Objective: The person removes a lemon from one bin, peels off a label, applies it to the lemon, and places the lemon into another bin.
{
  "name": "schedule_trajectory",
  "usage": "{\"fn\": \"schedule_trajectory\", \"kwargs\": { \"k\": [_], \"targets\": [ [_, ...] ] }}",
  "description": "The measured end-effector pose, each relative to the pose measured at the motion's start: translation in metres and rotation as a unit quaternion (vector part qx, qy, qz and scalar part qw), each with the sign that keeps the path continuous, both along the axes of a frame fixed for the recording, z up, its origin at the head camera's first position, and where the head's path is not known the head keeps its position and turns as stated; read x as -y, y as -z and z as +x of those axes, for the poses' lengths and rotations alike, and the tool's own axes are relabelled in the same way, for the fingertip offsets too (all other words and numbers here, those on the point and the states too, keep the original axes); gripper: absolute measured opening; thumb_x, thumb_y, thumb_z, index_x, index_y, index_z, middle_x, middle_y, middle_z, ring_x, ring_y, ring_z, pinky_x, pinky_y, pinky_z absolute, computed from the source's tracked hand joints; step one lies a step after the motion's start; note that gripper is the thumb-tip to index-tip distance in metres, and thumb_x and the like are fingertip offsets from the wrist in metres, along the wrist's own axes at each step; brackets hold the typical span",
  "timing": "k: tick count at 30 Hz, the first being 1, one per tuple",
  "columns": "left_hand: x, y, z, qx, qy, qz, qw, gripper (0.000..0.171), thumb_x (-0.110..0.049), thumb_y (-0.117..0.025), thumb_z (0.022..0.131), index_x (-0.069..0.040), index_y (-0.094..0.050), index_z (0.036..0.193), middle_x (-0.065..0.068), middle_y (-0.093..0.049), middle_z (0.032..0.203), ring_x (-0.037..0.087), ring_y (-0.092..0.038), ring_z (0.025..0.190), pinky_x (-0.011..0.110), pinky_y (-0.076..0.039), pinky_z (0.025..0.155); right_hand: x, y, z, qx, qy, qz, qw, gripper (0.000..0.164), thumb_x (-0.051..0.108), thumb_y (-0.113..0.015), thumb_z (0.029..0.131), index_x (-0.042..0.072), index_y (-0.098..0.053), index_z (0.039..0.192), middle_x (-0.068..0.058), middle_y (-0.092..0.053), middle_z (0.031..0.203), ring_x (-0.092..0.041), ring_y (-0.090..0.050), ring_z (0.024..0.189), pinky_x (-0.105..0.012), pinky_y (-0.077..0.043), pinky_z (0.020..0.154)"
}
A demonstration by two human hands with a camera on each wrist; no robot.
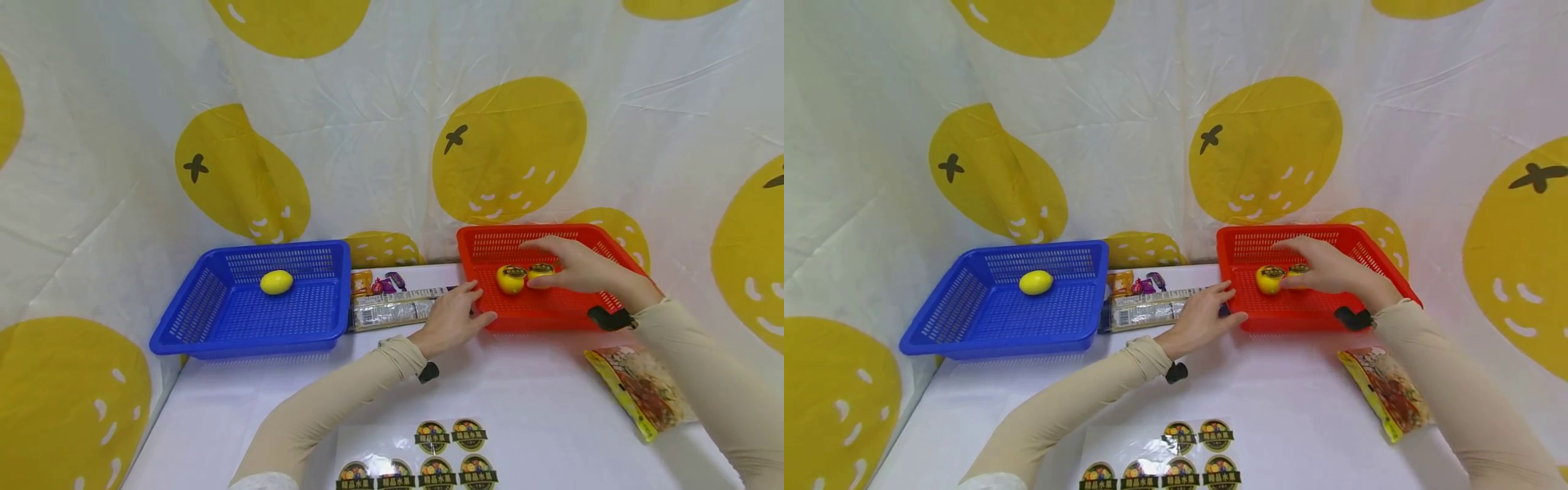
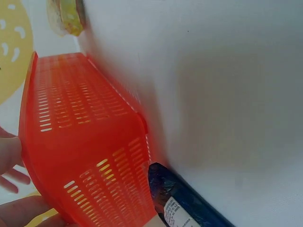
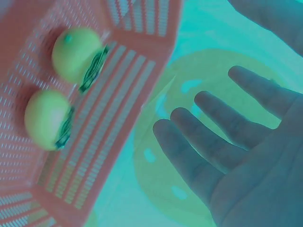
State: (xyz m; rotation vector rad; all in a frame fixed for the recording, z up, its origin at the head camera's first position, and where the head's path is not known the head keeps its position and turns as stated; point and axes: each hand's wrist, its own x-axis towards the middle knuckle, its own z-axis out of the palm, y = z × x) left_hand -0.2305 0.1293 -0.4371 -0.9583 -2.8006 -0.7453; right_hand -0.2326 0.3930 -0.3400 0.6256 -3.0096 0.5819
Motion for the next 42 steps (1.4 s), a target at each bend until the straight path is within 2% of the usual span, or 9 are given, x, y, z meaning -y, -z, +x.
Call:
{"fn": "schedule_trajectory", "kwargs": {
  "k": [7, 11, 14, 17, 21, 28, 34, 37, 42],
  "targets": [
    [0.001, 0.001, 0.001, -0.009, -0.005, -0.001, 0.9999, 0.058, -0.046, -0.064, 0.099, -0.010, -0.059, 0.144, 0.005, -0.052, 0.156, 0.021, -0.055, 0.141, 0.036, -0.047, 0.115, 0.021, -0.006, 0.020, -0.044, -0.044, -0.010, 0.998, 0.070, 0.032, -0.083, 0.087, 0.009, -0.053, 0.145, -0.015, -0.058, 0.143, -0.033, -0.053, 0.127, -0.062, -0.052, 0.100],
    [0.004, -0.002, 0.001, -0.016, -0.001, 0.001, 0.9999, 0.056, -0.046, -0.063, 0.100, -0.010, -0.061, 0.142, 0.006, -0.054, 0.155, 0.020, -0.053, 0.142, 0.036, -0.047, 0.116, 0.035, -0.009, 0.027, -0.065, -0.059, -0.021, 0.996, 0.068, 0.033, -0.083, 0.087, 0.010, -0.054, 0.144, -0.012, -0.059, 0.142, -0.030, -0.055, 0.125, -0.059, -0.052, 0.100],
    [0.012, -0.007, 0.001, -0.033, 0.004, 0.005, 0.9994, 0.052, -0.045, -0.063, 0.100, -0.010, -0.064, 0.139, 0.007, -0.056, 0.153, 0.020, -0.053, 0.143, 0.036, -0.046, 0.116, 0.047, -0.010, 0.028, -0.075, -0.076, -0.029, 0.994, 0.067, 0.031, -0.082, 0.087, 0.012, -0.054, 0.145, -0.011, -0.059, 0.143, -0.030, -0.054, 0.127, -0.061, -0.049, 0.104],
    [0.024, -0.016, -0.001, -0.055, 0.009, 0.013, 0.9983, 0.041, -0.041, -0.065, 0.099, -0.013, -0.069, 0.129, 0.005, -0.061, 0.147, 0.018, -0.059, 0.134, 0.033, -0.053, 0.107, 0.059, -0.011, 0.028, -0.078, -0.093, -0.034, 0.992, 0.067, 0.029, -0.082, 0.087, 0.014, -0.053, 0.146, -0.010, -0.058, 0.145, -0.030, -0.053, 0.129, -0.061, -0.049, 0.105],
    [0.041, -0.028, -0.004, -0.068, -0.007, 0.013, 0.9976, 0.042, -0.041, -0.066, 0.099, -0.013, -0.069, 0.130, 0.006, -0.062, 0.146, 0.021, -0.064, 0.128, 0.036, -0.057, 0.102, 0.075, -0.012, 0.028, -0.079, -0.103, -0.043, 0.991, 0.068, 0.028, -0.082, 0.087, 0.012, -0.053, 0.147, -0.010, -0.058, 0.146, -0.030, -0.052, 0.132, -0.060, -0.049, 0.107],
    [0.080, -0.049, -0.018, -0.072, -0.053, 0.003, 0.9960, 0.053, -0.042, -0.064, 0.099, -0.009, -0.062, 0.140, 0.010, -0.058, 0.151, 0.028, -0.059, 0.136, 0.044, -0.050, 0.112, 0.107, -0.007, 0.028, -0.092, -0.116, -0.106, 0.983, 0.065, 0.026, -0.084, 0.086, 0.018, -0.056, 0.145, -0.003, -0.057, 0.148, -0.026, -0.053, 0.136, -0.059, -0.046, 0.111],
    [0.123, -0.067, -0.034, -0.066, -0.087, -0.007, 0.9939, 0.057, -0.043, -0.071, 0.094, -0.012, -0.062, 0.141, 0.008, -0.057, 0.152, 0.029, -0.055, 0.140, 0.047, -0.046, 0.115, 0.139, 0.001, 0.025, -0.094, -0.145, -0.141, 0.975, 0.061, 0.024, -0.084, 0.086, 0.021, -0.058, 0.141, 0.003, -0.064, 0.133, -0.014, -0.057, 0.121, -0.046, -0.055, 0.101],
    [0.148, -0.073, -0.041, -0.053, -0.102, -0.009, 0.9934, 0.060, -0.044, -0.075, 0.091, -0.015, -0.062, 0.142, 0.005, -0.059, 0.150, 0.029, -0.055, 0.139, 0.047, -0.045, 0.116, 0.156, 0.008, 0.023, -0.078, -0.152, -0.159, 0.972, 0.060, 0.025, -0.084, 0.086, 0.017, -0.059, 0.140, -0.002, -0.064, 0.134, -0.017, -0.059, 0.119, -0.043, -0.058, 0.095],
    [0.192, -0.072, -0.050, -0.039, -0.106, 0.002, 0.9936, 0.059, -0.042, -0.079, 0.088, -0.019, -0.064, 0.140, 0.004, -0.063, 0.146, 0.028, -0.056, 0.138, 0.047, -0.044, 0.117, 0.183, 0.020, 0.019, -0.054, -0.155, -0.173, 0.971, 0.058, 0.031, -0.082, 0.088, 0.018, -0.059, 0.139, -0.005, -0.063, 0.137, -0.025, -0.061, 0.124, -0.048, -0.059, 0.095]
  ]
}}
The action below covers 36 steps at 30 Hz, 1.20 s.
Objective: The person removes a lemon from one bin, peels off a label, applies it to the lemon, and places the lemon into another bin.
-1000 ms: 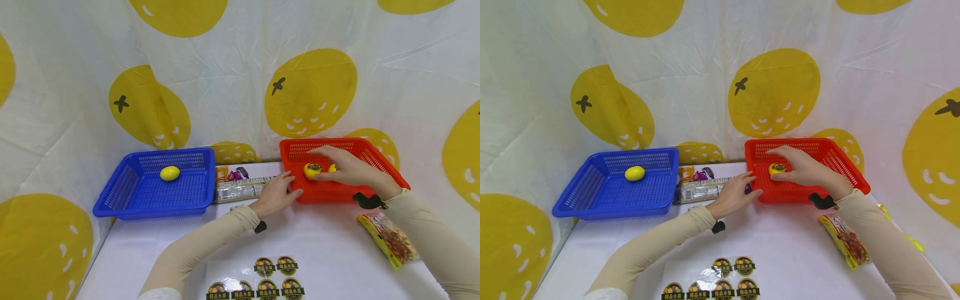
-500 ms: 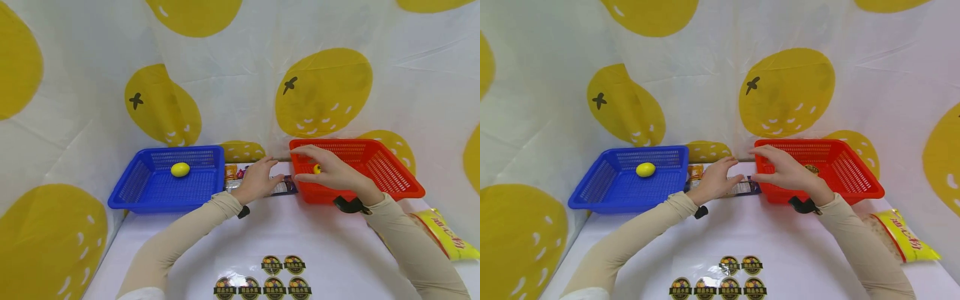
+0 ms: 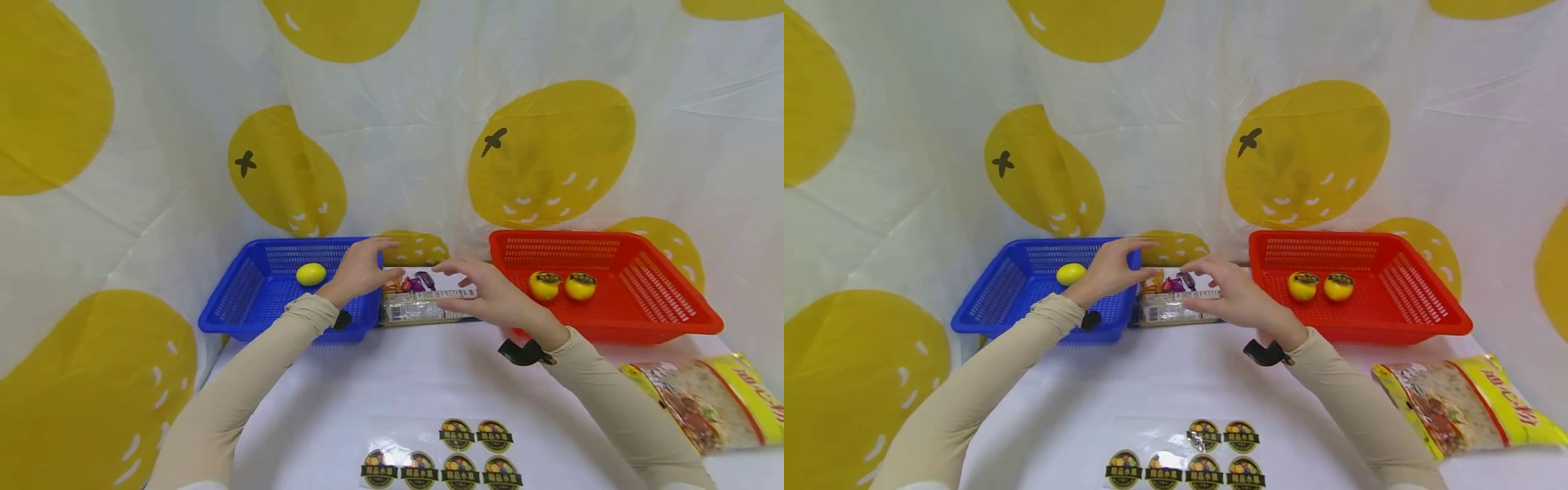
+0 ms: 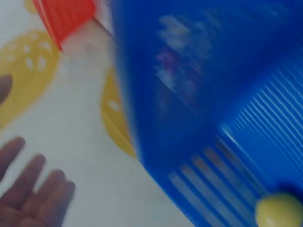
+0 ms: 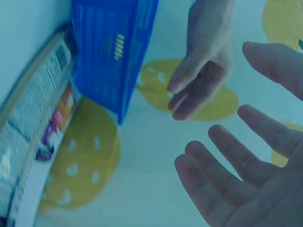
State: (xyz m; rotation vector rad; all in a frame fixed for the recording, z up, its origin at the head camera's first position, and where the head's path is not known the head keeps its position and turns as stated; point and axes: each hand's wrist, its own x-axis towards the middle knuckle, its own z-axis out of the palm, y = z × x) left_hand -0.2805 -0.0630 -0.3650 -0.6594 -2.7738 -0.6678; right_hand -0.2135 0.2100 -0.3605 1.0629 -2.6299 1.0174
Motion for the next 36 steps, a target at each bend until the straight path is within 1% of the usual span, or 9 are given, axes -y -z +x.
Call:
{"fn": "schedule_trajectory", "kwargs": {
  "k": [4, 7, 10, 13, 16, 20, 25, 30, 36],
  "targets": [
    [0.033, 0.006, -0.010, 0.010, 0.016, -0.006, 0.9998, 0.059, -0.042, -0.080, 0.088, -0.021, -0.064, 0.141, 0.004, -0.060, 0.149, 0.029, -0.053, 0.141, 0.048, -0.041, 0.120, 0.020, 0.012, -0.007, 0.007, -0.008, -0.012, 1.000, 0.055, 0.029, -0.081, 0.088, 0.015, -0.060, 0.137, -0.006, -0.064, 0.135, -0.028, -0.062, 0.124, -0.048, -0.059, 0.095],
    [0.056, 0.010, -0.018, 0.025, 0.027, -0.003, 0.9993, 0.060, -0.037, -0.082, 0.086, -0.018, -0.064, 0.140, 0.006, -0.060, 0.149, 0.030, -0.051, 0.143, 0.049, -0.039, 0.121, 0.033, 0.020, -0.012, 0.009, -0.009, -0.020, 1.000, 0.054, 0.026, -0.081, 0.088, 0.011, -0.061, 0.136, -0.009, -0.066, 0.130, -0.029, -0.063, 0.121, -0.050, -0.059, 0.095],
    [0.075, 0.014, -0.028, 0.040, 0.029, 0.002, 0.9988, 0.058, -0.034, -0.084, 0.085, -0.016, -0.066, 0.138, 0.005, -0.061, 0.148, 0.030, -0.051, 0.143, 0.048, -0.039, 0.121, 0.045, 0.029, -0.018, 0.006, 0.003, -0.010, 1.000, 0.054, 0.029, -0.080, 0.089, 0.011, -0.061, 0.136, -0.009, -0.066, 0.127, -0.028, -0.063, 0.118, -0.050, -0.057, 0.097],
    [0.093, 0.015, -0.037, 0.044, 0.028, 0.000, 0.9986, 0.057, -0.034, -0.085, 0.084, -0.016, -0.068, 0.135, 0.005, -0.063, 0.146, 0.030, -0.053, 0.141, 0.048, -0.041, 0.120, 0.056, 0.037, -0.023, 0.003, 0.011, 0.003, 1.000, 0.056, 0.032, -0.080, 0.089, 0.012, -0.061, 0.138, -0.010, -0.065, 0.130, -0.028, -0.062, 0.120, -0.052, -0.053, 0.104],
    [0.111, 0.018, -0.044, 0.048, 0.021, -0.011, 0.9986, 0.056, -0.033, -0.085, 0.084, -0.015, -0.069, 0.135, 0.006, -0.063, 0.146, 0.032, -0.054, 0.140, 0.051, -0.042, 0.118, 0.067, 0.043, -0.025, 0.013, 0.016, 0.005, 1.000, 0.059, 0.034, -0.079, 0.089, 0.011, -0.060, 0.140, -0.013, -0.063, 0.138, -0.031, -0.060, 0.127, -0.055, -0.049, 0.110],
    [0.133, 0.023, -0.051, 0.062, 0.007, -0.027, 0.9977, 0.057, -0.029, -0.085, 0.084, -0.013, -0.068, 0.136, 0.009, -0.062, 0.147, 0.035, -0.053, 0.140, 0.055, -0.042, 0.117, 0.080, 0.052, -0.029, 0.019, 0.020, 0.006, 1.000, 0.063, 0.037, -0.077, 0.091, 0.010, -0.057, 0.144, -0.015, -0.059, 0.143, -0.034, -0.057, 0.132, -0.057, -0.047, 0.112],
    [0.156, 0.034, -0.058, 0.094, -0.022, -0.033, 0.9948, 0.058, -0.022, -0.082, 0.085, -0.009, -0.064, 0.139, 0.012, -0.059, 0.149, 0.040, -0.046, 0.145, 0.059, -0.035, 0.121, 0.095, 0.066, -0.032, 0.012, 0.018, 0.007, 1.000, 0.064, 0.040, -0.074, 0.093, 0.009, -0.056, 0.146, -0.014, -0.057, 0.146, -0.034, -0.055, 0.136, -0.057, -0.046, 0.112],
    [0.172, 0.045, -0.064, 0.117, -0.057, -0.034, 0.9909, 0.059, -0.021, -0.082, 0.086, -0.008, -0.063, 0.140, 0.014, -0.061, 0.147, 0.041, -0.044, 0.146, 0.059, -0.031, 0.123, 0.108, 0.074, -0.031, 0.009, 0.018, -0.006, 1.000, 0.065, 0.041, -0.073, 0.094, 0.008, -0.055, 0.147, -0.016, -0.055, 0.148, -0.035, -0.055, 0.136, -0.057, -0.048, 0.110],
    [0.183, 0.053, -0.068, 0.117, -0.075, -0.036, 0.9897, 0.061, -0.018, -0.084, 0.082, -0.007, -0.064, 0.138, 0.021, -0.062, 0.143, 0.045, -0.049, 0.140, 0.059, -0.039, 0.117, 0.118, 0.080, -0.026, 0.040, 0.022, -0.004, 0.999, 0.069, 0.041, -0.075, 0.093, 0.009, -0.053, 0.149, -0.015, -0.052, 0.151, -0.036, -0.053, 0.138, -0.057, -0.047, 0.113]
  ]
}}
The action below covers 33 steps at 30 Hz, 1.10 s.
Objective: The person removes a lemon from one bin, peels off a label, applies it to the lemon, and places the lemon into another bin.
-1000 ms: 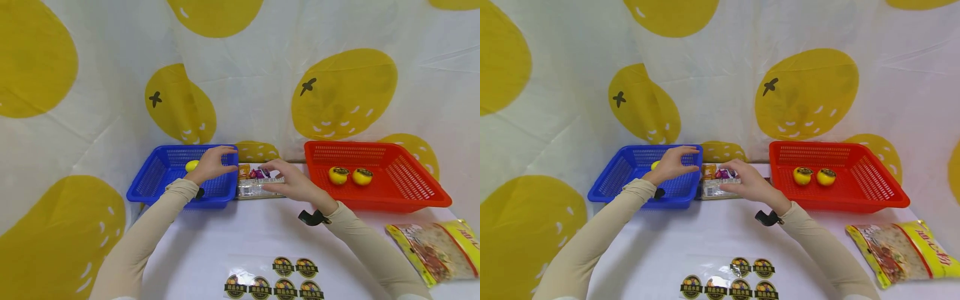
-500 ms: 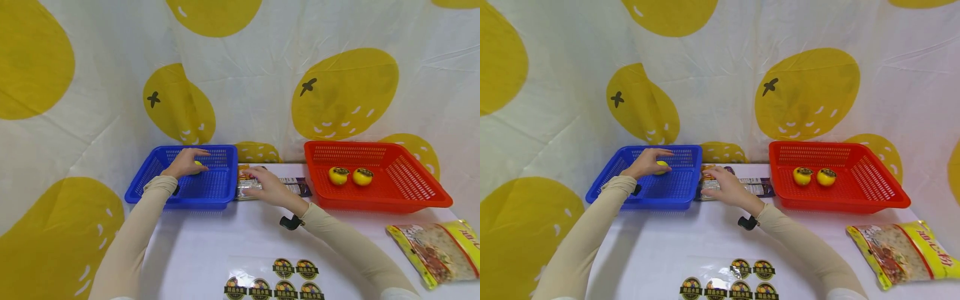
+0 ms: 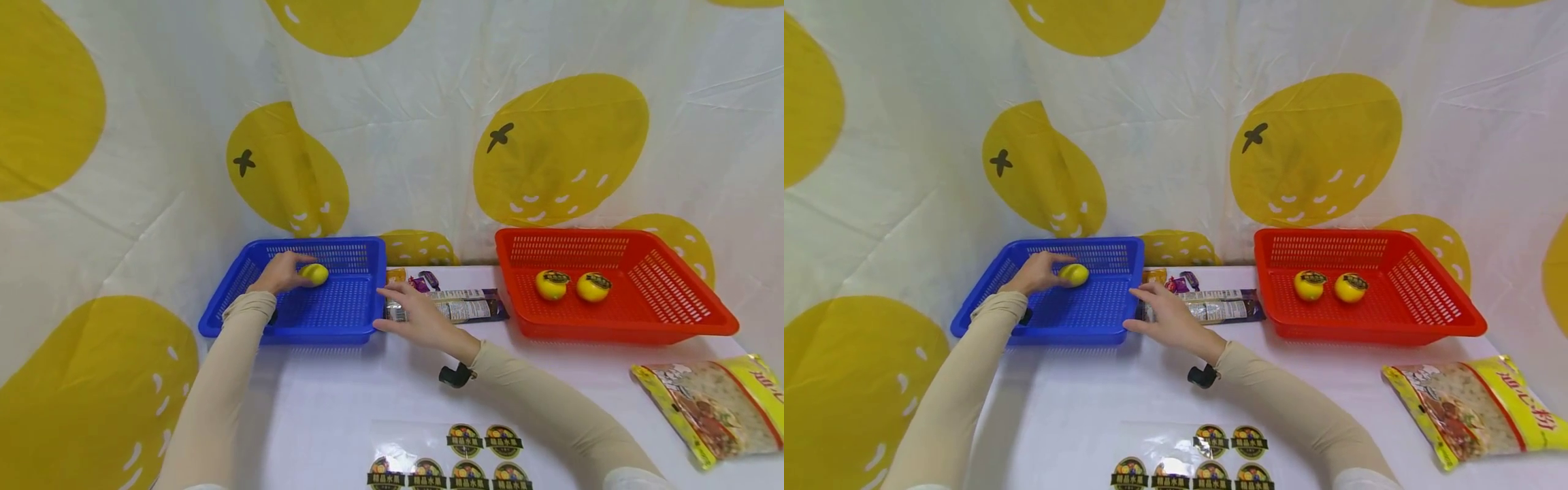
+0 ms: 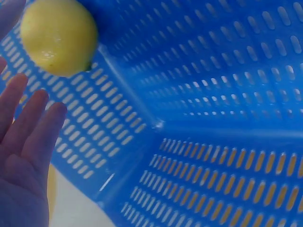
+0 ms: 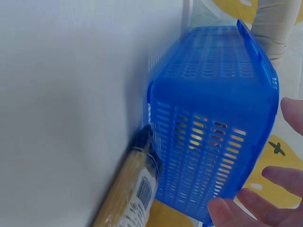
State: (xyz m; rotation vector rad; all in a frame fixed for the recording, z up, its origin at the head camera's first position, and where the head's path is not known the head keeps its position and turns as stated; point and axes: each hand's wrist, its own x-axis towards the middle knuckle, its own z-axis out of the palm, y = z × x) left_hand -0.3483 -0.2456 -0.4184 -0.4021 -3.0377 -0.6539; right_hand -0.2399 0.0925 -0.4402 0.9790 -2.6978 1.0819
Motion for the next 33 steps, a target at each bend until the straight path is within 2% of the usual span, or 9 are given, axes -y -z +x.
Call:
{"fn": "schedule_trajectory", "kwargs": {
  "k": [6, 13, 17, 22, 26, 33],
  "targets": [
    [0.003, 0.004, -0.004, 0.014, -0.018, 0.006, 0.9997, 0.062, -0.019, -0.086, 0.081, -0.008, -0.065, 0.138, 0.022, -0.060, 0.144, 0.046, -0.048, 0.140, 0.060, -0.041, 0.115, 0.002, 0.004, 0.003, 0.016, 0.005, 0.008, 1.000, 0.068, 0.044, -0.073, 0.093, 0.010, -0.054, 0.149, -0.013, -0.050, 0.153, -0.034, -0.051, 0.140, -0.056, -0.045, 0.114],
    [0.011, 0.011, -0.008, 0.033, -0.032, -0.016, 0.9988, 0.063, -0.019, -0.084, 0.083, -0.009, -0.062, 0.141, 0.027, -0.056, 0.146, 0.048, -0.049, 0.138, 0.060, -0.043, 0.112, 0.004, 0.005, 0.004, 0.028, 0.002, 0.012, 1.000, 0.067, 0.044, -0.074, 0.093, 0.009, -0.057, 0.146, -0.012, -0.049, 0.154, -0.034, -0.047, 0.144, -0.058, -0.041, 0.117],
    [0.014, 0.010, -0.008, 0.040, -0.036, -0.019, 0.9984, 0.063, -0.019, -0.084, 0.083, -0.009, -0.062, 0.141, 0.027, -0.056, 0.146, 0.046, -0.052, 0.135, 0.059, -0.045, 0.110, 0.004, 0.005, 0.005, 0.031, 0.004, 0.011, 0.999, 0.066, 0.046, -0.074, 0.093, 0.009, -0.058, 0.145, -0.011, -0.048, 0.155, -0.033, -0.046, 0.144, -0.060, -0.040, 0.117],
    [0.011, 0.007, -0.009, 0.045, -0.036, -0.025, 0.9981, 0.061, -0.018, -0.083, 0.084, -0.007, -0.062, 0.140, 0.026, -0.060, 0.143, 0.043, -0.058, 0.125, 0.057, -0.048, 0.106, 0.004, 0.002, 0.004, 0.039, 0.007, 0.010, 0.999, 0.066, 0.047, -0.074, 0.092, 0.010, -0.058, 0.145, -0.010, -0.048, 0.155, -0.033, -0.044, 0.145, -0.061, -0.037, 0.118],
    [0.008, 0.008, -0.014, 0.042, -0.037, -0.023, 0.9982, 0.059, -0.017, -0.084, 0.083, -0.006, -0.065, 0.137, 0.024, -0.066, 0.136, 0.038, -0.062, 0.116, 0.055, -0.050, 0.103, 0.004, 0.001, 0.004, 0.039, 0.008, 0.014, 0.999, 0.066, 0.046, -0.074, 0.092, 0.009, -0.058, 0.145, -0.011, -0.047, 0.156, -0.034, -0.044, 0.146, -0.061, -0.037, 0.119],
    [0.003, 0.012, -0.021, 0.035, -0.032, -0.019, 0.9987, 0.058, -0.015, -0.087, 0.078, -0.004, -0.069, 0.132, 0.021, -0.070, 0.131, 0.040, -0.062, 0.121, 0.056, -0.049, 0.105, 0.005, 0.001, 0.002, 0.033, 0.007, 0.017, 0.999, 0.066, 0.045, -0.073, 0.093, 0.008, -0.058, 0.145, -0.012, -0.047, 0.156, -0.034, -0.045, 0.145, -0.061, -0.037, 0.119]
  ]
}}
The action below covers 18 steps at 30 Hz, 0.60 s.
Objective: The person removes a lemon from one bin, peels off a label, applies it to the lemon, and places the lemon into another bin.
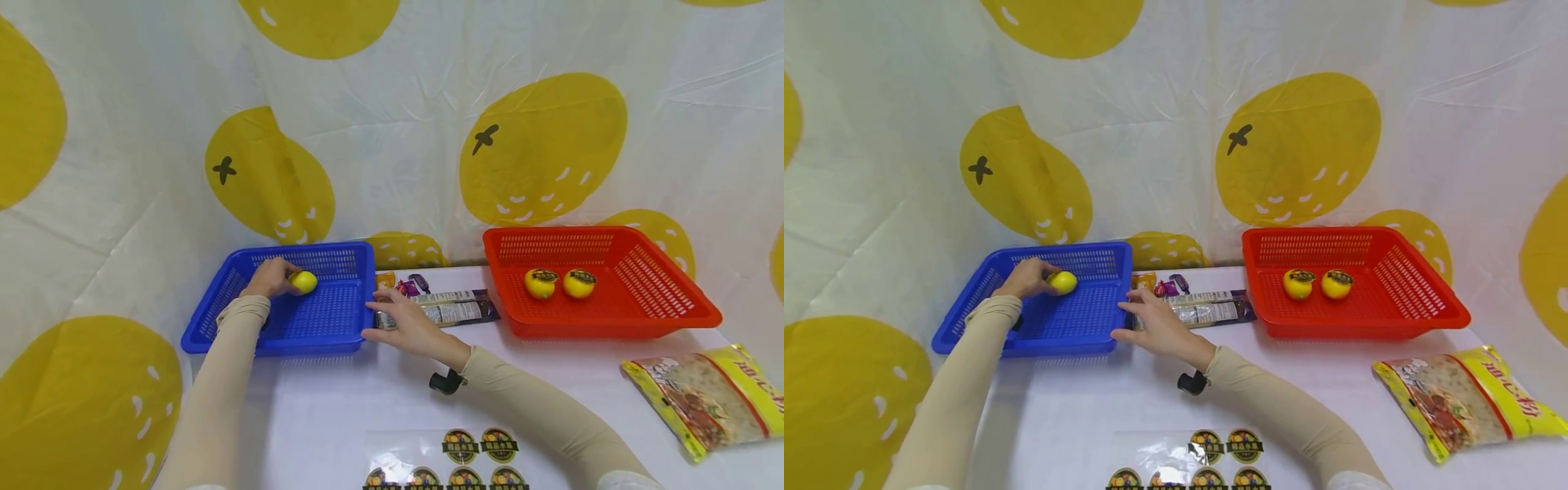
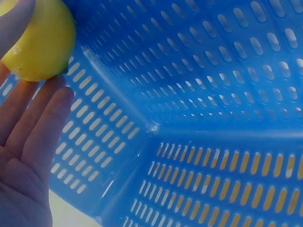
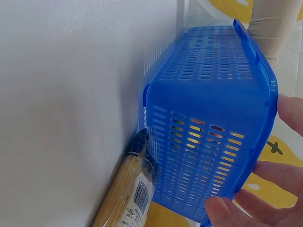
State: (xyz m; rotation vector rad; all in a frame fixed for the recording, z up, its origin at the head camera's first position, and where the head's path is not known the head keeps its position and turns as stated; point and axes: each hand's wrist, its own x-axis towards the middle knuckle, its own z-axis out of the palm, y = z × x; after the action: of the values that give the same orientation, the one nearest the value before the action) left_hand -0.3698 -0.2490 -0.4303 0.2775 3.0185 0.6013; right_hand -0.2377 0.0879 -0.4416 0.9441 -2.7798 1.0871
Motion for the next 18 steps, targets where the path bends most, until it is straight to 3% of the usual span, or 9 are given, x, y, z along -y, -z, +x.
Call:
{"fn": "schedule_trajectory", "kwargs": {
  "k": [18],
  "targets": [
    [-0.0101, 0.0002, -0.0027, 0.018, -0.009, -0.014, 0.9997, 0.062, -0.010, -0.088, 0.077, -0.002, -0.066, 0.135, 0.023, -0.066, 0.136, 0.041, -0.058, 0.126, 0.057, -0.044, 0.112, 0.0007, -0.0002, 0.0006, -0.008, -0.002, 0.005, 1.000, 0.066, 0.045, -0.073, 0.094, 0.007, -0.058, 0.145, -0.013, -0.048, 0.155, -0.034, -0.046, 0.145, -0.061, -0.038, 0.118]
  ]
}}
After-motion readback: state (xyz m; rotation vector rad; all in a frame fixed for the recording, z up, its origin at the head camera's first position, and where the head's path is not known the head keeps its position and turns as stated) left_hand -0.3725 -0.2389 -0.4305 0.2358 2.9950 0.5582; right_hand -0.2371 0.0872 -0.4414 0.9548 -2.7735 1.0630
